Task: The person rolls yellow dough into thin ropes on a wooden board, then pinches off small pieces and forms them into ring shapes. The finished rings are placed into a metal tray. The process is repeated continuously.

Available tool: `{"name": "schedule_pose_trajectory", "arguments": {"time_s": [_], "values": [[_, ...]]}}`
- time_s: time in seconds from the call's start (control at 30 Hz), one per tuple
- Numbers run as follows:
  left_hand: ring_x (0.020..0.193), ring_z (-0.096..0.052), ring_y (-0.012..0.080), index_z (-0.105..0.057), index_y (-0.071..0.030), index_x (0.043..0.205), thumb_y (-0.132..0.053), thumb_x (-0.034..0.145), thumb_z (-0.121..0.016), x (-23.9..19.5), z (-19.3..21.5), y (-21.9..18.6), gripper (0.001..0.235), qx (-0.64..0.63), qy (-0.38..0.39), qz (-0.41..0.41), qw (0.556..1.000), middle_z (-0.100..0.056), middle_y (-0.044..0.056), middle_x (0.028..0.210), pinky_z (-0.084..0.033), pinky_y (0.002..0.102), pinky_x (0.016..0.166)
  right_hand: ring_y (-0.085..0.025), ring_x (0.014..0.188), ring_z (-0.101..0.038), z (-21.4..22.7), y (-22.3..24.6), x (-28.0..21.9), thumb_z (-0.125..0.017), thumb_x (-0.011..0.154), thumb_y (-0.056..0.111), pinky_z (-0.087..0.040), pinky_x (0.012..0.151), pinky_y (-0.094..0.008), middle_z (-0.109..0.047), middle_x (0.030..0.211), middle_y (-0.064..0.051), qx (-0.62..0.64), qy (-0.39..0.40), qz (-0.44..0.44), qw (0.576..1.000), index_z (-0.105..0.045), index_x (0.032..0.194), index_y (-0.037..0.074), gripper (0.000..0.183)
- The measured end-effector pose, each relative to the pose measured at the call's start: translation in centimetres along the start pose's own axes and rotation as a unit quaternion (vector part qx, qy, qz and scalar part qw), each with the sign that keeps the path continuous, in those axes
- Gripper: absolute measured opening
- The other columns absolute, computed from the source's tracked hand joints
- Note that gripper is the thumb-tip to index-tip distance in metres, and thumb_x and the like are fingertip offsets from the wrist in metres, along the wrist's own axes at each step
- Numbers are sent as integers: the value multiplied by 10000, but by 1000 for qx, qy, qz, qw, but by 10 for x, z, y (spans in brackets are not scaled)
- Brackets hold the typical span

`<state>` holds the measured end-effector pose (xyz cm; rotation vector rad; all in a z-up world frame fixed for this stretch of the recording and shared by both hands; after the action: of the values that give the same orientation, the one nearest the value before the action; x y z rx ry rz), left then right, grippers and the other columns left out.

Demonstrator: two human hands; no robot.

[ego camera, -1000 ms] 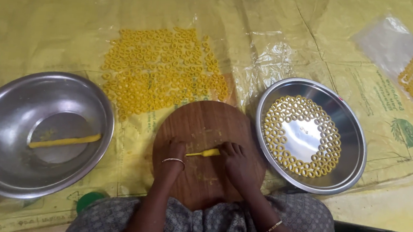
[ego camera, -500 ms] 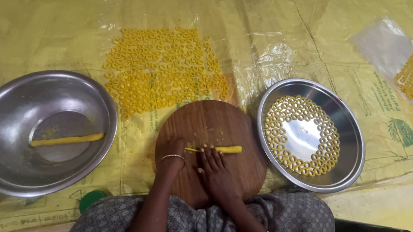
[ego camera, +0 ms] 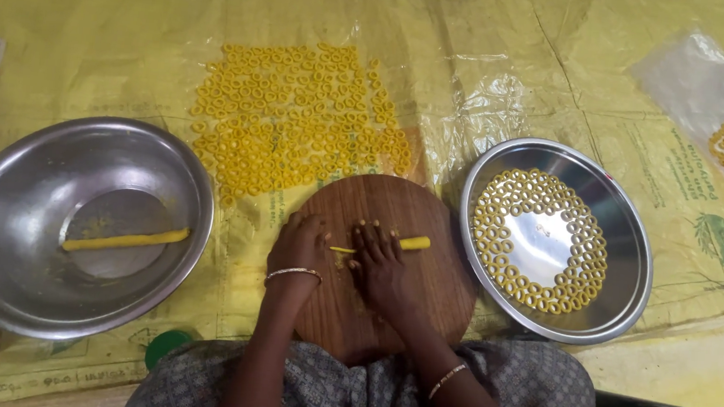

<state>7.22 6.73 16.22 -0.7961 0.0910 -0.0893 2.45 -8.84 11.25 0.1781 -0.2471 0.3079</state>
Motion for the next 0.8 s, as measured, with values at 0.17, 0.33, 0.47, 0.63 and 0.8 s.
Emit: {"name": "schedule_pose_trajectory", "arguments": {"time_s": [0.17, 0.33, 0.47, 0.63, 0.8], "values": [[1146, -591, 338, -636, -115, 1206, -202, 956, -642, -4, 5, -2, 264, 13, 18, 9, 1000, -591, 112, 1235, -522, 488, 901, -345, 1526, -261, 5, 11, -32, -435, 1057, 353, -181, 1229, -516, -344, 1636, -161, -33, 89, -20, 995, -345, 1573, 15, 623], [1165, -594, 333, -640, -112, 1187, -228, 959, -648, -4, -1, -3, 256, -6, 27, 11, 1000, -593, 109, 1239, -520, 486, 918, -291, 1523, -230, 7, 17, -57, -401, 1043, 413, -131, 1214, -536, -320, 1639, -109, -55, 105, -64, 991, -324, 1573, 55, 644], [1172, -590, 339, -637, -109, 1209, -231, 960, -644, -3, -4, -1, 277, -1, 37, 17, 999, -580, 124, 1251, -516, 490, 923, -305, 1548, -234, -7, 2, -27, -399, 1071, 399, -101, 1253, -551, -335, 1652, -103, -52, 49, -65, 995, -338, 1581, 69, 611], [1191, -587, 335, -644, -116, 1224, -223, 957, -637, -2, -4, 2, 287, 6, 32, 14, 999, -588, 116, 1272, -515, 488, 943, -297, 1549, -262, -3, -5, -11, -420, 1047, 410, -79, 1272, -565, -362, 1644, -59, -39, -40, -38, 998, -385, 1571, 122, 600], [1210, -579, 330, -641, -113, 1222, -251, 959, -645, -1, -10, 4, 297, 10, 43, 24, 999, -583, 116, 1288, -514, 486, 947, -322, 1517, -249, 4, 12, -64, -388, 1048, 420, -51, 1212, -594, -323, 1636, -110, -95, 78, -47, 991, -351, 1563, 55, 633]]}}
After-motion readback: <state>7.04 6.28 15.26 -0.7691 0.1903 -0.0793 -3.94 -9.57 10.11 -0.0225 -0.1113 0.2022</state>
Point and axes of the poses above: each hand's wrist, its own x-axis towards the middle knuckle, its own z-axis out of the back of the hand, y = z × x, the point moved 8 cm from there along x, towards the middle knuckle
